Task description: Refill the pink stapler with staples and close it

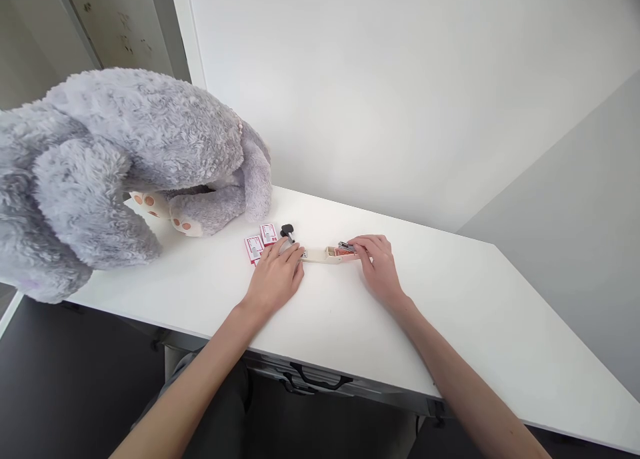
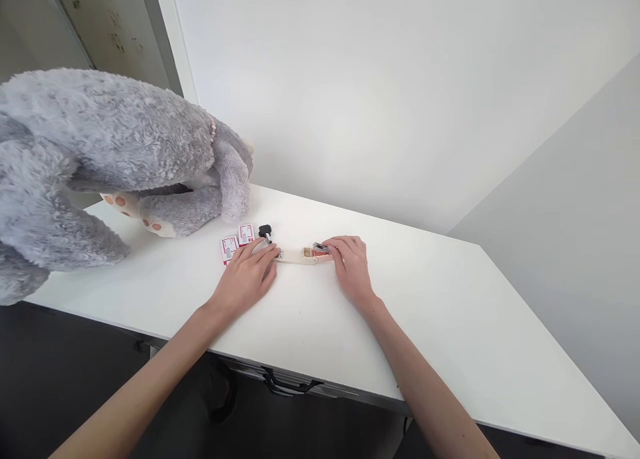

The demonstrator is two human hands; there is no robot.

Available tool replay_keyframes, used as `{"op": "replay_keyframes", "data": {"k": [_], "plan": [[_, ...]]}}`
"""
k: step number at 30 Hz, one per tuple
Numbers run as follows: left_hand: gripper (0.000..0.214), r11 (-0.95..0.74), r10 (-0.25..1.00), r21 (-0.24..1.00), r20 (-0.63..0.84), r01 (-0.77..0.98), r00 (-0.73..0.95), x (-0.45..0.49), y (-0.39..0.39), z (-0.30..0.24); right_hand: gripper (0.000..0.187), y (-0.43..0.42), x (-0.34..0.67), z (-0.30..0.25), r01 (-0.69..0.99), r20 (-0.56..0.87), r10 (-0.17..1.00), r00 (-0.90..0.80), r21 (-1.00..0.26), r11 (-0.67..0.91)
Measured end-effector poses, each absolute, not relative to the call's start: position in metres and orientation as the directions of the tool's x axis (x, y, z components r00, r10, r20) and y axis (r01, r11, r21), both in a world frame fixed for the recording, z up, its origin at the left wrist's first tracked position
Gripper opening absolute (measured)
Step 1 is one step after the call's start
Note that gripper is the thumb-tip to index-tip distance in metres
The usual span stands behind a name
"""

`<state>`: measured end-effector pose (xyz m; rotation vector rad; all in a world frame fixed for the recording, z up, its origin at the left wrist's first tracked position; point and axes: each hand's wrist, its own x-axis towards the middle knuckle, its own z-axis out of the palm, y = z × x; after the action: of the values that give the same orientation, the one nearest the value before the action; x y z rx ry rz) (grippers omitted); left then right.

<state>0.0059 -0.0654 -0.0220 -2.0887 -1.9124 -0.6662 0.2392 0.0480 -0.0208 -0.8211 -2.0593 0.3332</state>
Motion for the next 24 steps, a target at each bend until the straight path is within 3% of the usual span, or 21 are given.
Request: {"op": "replay_keyframes", "data": {"k": [17, 20, 24], "plan": [[0.041, -0.114, 0.882, 0.135, 0.469, 0.984, 0.038, 0.0063, -0.0653, -0.0222, 0.022, 0.0423, 0.2342, -0.0226, 0.452, 0.667, 0.639, -0.384, -0.468, 0.759], [0.041, -0.112, 0.881, 0.123, 0.471, 0.986, 0.042, 0.0058, -0.0648, -0.0229, 0.024, 0.0434, 0.2347, -0.0228, 0.448, 0.654, 0.68, -0.331, -0.526, 0.723], [0.041, -0.107, 0.883, 0.119, 0.467, 0.987, 0.039, 0.0054, -0.0646, -0.0237, 0.028, 0.0471, 0.2379, -0.0232, 0.409, 0.551, 0.814, -0.182, -0.711, 0.573]]}}
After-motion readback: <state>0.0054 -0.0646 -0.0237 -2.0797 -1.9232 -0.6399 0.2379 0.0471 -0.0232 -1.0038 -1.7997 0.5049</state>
